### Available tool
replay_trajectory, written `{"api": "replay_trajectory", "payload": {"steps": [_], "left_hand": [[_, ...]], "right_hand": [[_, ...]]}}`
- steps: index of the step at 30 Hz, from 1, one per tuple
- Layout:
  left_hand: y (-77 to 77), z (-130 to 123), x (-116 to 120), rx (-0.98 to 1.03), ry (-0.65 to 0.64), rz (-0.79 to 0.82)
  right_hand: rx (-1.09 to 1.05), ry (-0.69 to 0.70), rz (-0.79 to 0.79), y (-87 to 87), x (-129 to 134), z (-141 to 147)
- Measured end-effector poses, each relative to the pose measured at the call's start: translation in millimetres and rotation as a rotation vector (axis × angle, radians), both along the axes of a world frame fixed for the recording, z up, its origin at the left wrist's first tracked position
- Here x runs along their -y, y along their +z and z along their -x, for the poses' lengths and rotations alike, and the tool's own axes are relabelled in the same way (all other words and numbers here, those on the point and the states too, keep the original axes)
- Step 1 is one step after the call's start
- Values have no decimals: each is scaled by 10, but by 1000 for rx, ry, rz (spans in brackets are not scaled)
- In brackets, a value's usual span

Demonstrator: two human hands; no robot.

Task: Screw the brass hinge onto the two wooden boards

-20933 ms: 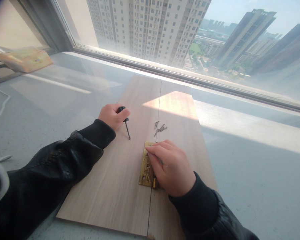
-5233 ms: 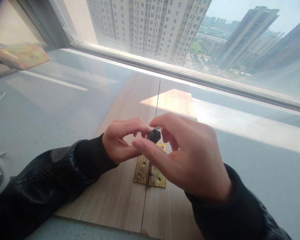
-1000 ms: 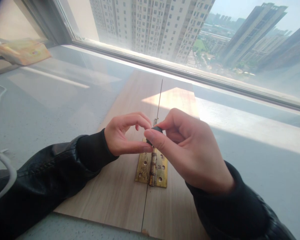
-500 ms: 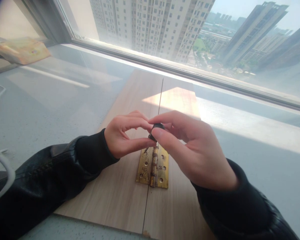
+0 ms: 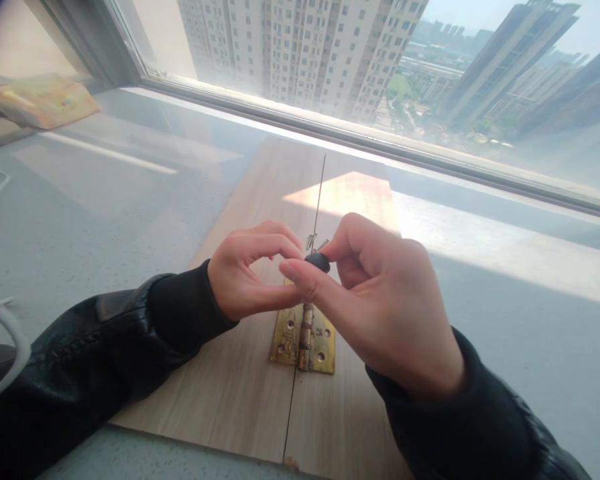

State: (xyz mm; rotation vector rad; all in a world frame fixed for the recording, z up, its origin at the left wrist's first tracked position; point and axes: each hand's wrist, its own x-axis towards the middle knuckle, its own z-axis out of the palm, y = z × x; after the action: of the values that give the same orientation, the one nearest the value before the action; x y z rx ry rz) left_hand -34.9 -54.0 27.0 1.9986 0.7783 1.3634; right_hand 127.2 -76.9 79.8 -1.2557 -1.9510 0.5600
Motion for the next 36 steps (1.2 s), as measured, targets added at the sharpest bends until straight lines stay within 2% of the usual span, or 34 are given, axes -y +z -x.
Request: {"api": "replay_trajectory", "payload": {"steps": [3,5,10,14,19,26,29,33,36], "left_hand": [[-2,10,-7,-3,-45,-8],[-26,23,-23,11,-89,-35],[-120,53,-84,9,-253,-35],[-185,50,-112,90,-323,3],[-123,46,-65,70,-354,32],[14,29,-25,-30,-47,0],[12,27,-36,-43,-58,-15],[-29,42,-61,-32,-134,-64],[-62,54,-91,-24,-181,-84]], "right_hand": [[89,-85,-134,-18,-1,10],[129,-84,-135,-5,-8,15],[127,176,98,114,-26,-35],[168,269,113,188,-19,-145],[174,169,67,148,-11,-154],[202,29,-30,84,-25,-9],[230,-9,-111,60,-24,25],[268,-102,-254,-13,-15,55],[292,-121,-260,-32,-10,41]]}}
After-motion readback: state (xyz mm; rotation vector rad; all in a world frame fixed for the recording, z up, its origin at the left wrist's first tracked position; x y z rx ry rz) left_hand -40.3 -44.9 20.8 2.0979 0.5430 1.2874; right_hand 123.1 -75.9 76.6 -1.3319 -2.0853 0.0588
